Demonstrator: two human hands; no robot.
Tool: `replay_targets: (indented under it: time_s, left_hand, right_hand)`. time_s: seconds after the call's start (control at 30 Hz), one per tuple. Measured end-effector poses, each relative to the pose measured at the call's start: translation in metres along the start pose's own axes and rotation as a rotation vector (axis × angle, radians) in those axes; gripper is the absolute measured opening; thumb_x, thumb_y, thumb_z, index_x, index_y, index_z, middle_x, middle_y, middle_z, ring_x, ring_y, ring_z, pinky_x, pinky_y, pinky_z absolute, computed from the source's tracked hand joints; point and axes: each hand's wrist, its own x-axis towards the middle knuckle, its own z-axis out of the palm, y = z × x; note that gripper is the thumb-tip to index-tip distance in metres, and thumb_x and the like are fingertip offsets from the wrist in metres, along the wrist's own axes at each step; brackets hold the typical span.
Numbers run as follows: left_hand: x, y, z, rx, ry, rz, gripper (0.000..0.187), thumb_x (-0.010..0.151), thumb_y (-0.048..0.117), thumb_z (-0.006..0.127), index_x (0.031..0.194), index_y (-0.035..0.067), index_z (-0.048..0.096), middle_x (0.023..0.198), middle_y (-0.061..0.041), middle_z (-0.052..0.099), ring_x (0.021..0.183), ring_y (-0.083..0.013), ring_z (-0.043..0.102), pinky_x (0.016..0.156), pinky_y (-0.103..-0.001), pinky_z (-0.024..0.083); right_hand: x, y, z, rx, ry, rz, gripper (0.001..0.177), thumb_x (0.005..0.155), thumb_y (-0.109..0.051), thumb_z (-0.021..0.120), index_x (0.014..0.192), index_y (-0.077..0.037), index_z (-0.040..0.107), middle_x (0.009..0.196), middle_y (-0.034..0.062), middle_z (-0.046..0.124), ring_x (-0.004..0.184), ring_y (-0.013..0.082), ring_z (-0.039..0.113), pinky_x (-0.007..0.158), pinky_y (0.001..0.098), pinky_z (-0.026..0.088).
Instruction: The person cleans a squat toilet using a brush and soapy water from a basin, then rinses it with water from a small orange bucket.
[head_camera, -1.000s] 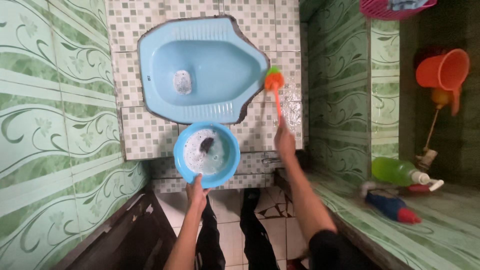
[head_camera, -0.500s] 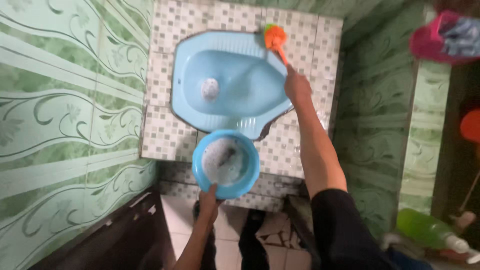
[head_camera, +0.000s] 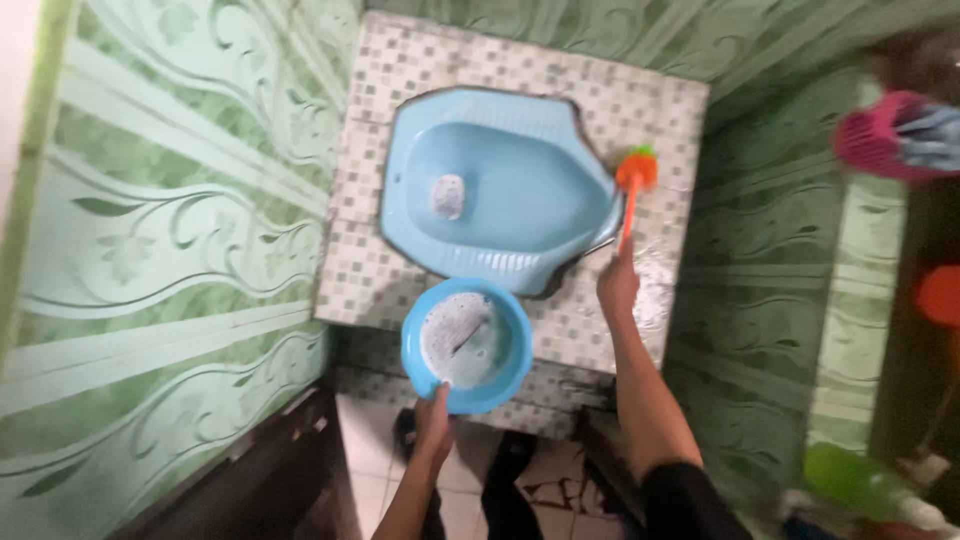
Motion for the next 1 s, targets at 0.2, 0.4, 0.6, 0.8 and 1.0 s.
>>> replay_targets:
  time_s: [0.2,0.4,0.6,0.8,1.0]
  left_hand:
    - [0.005,0.017,-0.054,-0.09,-0.011,-0.067,0.044,0.092,0.023,0.062,0.132,0.005,0.056,0.116,-0.013,0.065,0.098,-0.0276,0.067,0.076,-0.046,0.062]
    - [0.01,0.032,-0.1,-0.115,0.06,-0.072,0.047,0.092,0.023,0.062,0.132,0.001,0.053,0.116,-0.018,0.064,0.096,-0.0325,0.066,0.071,-0.048,0.058]
    - [0.001,0.048,-0.133,-0.11,0.081,-0.1,0.051,0.092,0.024,0.062,0.134,0.0,0.049,0.12,-0.018,0.063,0.102,-0.0314,0.068,0.078,-0.046,0.061]
    - [-0.023,0.06,-0.142,-0.102,0.047,-0.083,0.05,0.093,0.026,0.061,0.134,-0.001,0.049,0.117,-0.018,0.063,0.099,-0.0295,0.069,0.079,-0.044,0.063]
    - [-0.037,0.067,-0.141,-0.079,0.055,-0.097,0.044,0.095,0.025,0.062,0.127,-0.003,0.055,0.106,-0.016,0.065,0.087,-0.0278,0.069,0.07,-0.042,0.061]
  right_hand:
    - [0.092,-0.113,0.117,-0.087,-0.03,-0.258,0.061,0.101,-0.015,0.051,0.158,-0.006,0.031,0.087,0.0302,0.069,0.078,0.0524,0.067,0.074,0.0617,0.051]
    - [0.074,-0.262,0.198,-0.291,-0.405,-0.399,0.054,0.103,-0.025,0.051,0.156,-0.024,0.039,0.099,0.0339,0.069,0.088,0.0537,0.066,0.079,0.0627,0.052]
    - [0.035,-0.284,0.247,-0.157,-0.376,-0.847,0.04,0.107,-0.022,0.051,0.146,-0.016,0.046,0.116,0.0285,0.068,0.079,0.0458,0.07,0.064,0.0547,0.056]
    - [-0.088,-0.228,0.17,-0.181,-0.607,-0.802,0.046,0.107,-0.024,0.048,0.153,-0.02,0.044,0.078,0.02,0.071,0.053,0.0344,0.063,0.048,0.0469,0.053]
    - [-0.147,-0.267,0.071,-0.657,-1.021,-0.848,0.061,0.105,-0.025,0.041,0.163,-0.037,0.027,0.076,0.0122,0.071,0.049,0.0183,0.061,0.041,0.0327,0.052]
